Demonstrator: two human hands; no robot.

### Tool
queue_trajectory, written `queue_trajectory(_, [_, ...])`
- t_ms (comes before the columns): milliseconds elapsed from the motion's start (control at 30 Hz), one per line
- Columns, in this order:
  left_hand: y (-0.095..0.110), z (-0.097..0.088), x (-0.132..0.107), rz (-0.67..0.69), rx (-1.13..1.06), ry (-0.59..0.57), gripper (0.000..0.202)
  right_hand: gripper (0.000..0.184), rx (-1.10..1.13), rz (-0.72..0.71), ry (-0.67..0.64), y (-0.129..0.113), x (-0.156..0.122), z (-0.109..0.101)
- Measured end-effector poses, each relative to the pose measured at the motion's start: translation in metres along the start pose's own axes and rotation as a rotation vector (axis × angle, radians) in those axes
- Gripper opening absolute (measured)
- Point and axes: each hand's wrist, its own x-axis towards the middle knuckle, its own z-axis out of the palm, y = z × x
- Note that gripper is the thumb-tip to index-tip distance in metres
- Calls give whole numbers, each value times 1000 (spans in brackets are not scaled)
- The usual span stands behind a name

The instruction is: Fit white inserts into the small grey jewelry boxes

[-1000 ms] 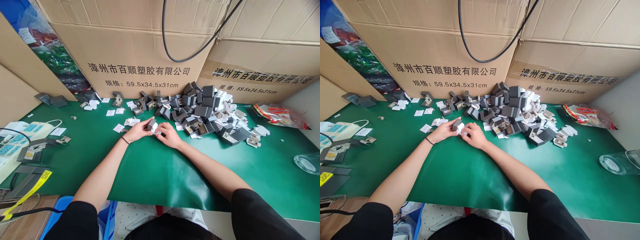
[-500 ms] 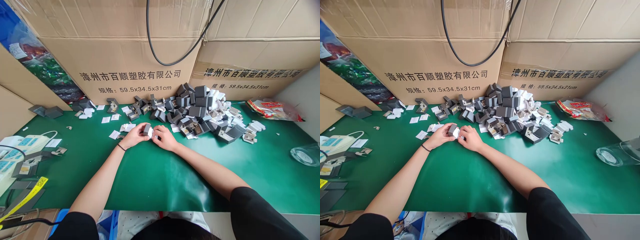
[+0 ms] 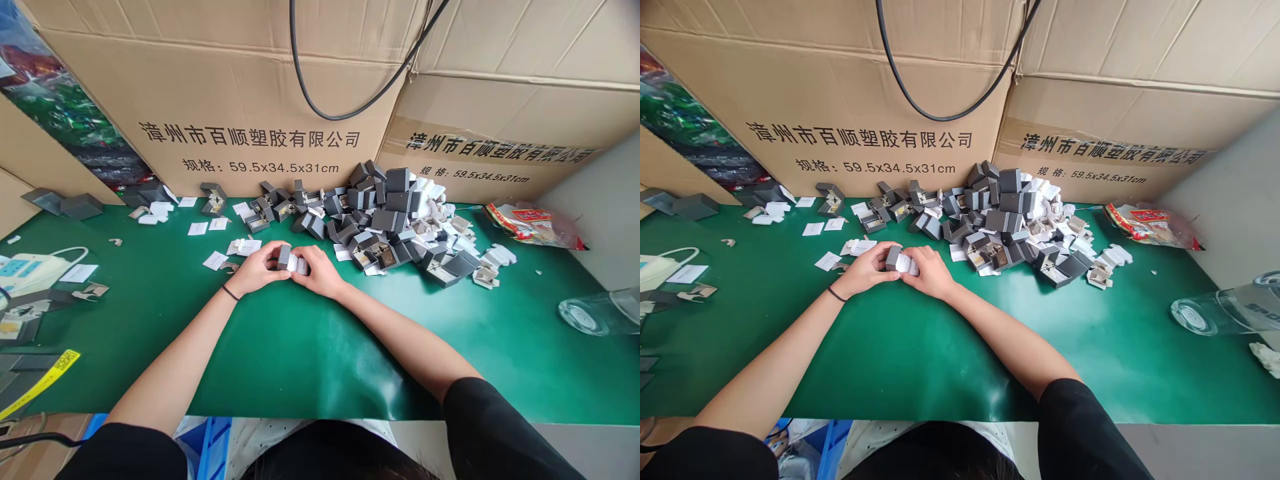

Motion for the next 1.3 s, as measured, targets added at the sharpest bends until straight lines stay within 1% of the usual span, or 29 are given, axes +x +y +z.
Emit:
queue_trajectory(167, [-2, -2, 0, -3, -32, -15, 76, 28, -68, -31, 8, -4, -1, -1])
queue_trajectory(367, [-4, -1, -2, -1, -64, -65, 83, 23, -173, -25, -18, -9, -2, -2])
queue_trajectory(500, [-5, 0, -5, 21, -67, -72, 85, 17, -268, -64, -26, -14, -2, -2])
queue_trajectory(600, [-4, 0, -7, 17, -60, -81, 86, 14, -323, -95, -67, -16, 1, -3])
queue_trajectory(733, [-2, -2, -9, -2, -28, -106, 86, 14, -309, -103, -141, -15, 4, -4])
queue_trajectory(867, [-4, -3, -7, 3, -35, -99, 86, 16, -281, -117, -103, -14, 2, -3])
queue_trajectory(1000, [-8, -4, -1, -5, -108, -116, 85, 17, -354, -198, -100, -12, -1, -4])
queue_trajectory(1133, [-8, -8, 1, -17, -178, -156, 84, 21, -402, -257, -137, -13, 0, -9])
queue_trajectory(1200, [-8, -10, 1, -22, -210, -153, 82, 24, -392, -259, -155, -16, 1, -11])
queue_trajectory(1300, [-8, -11, -1, -36, -260, -139, 77, 24, -325, -226, -161, -18, 2, -13])
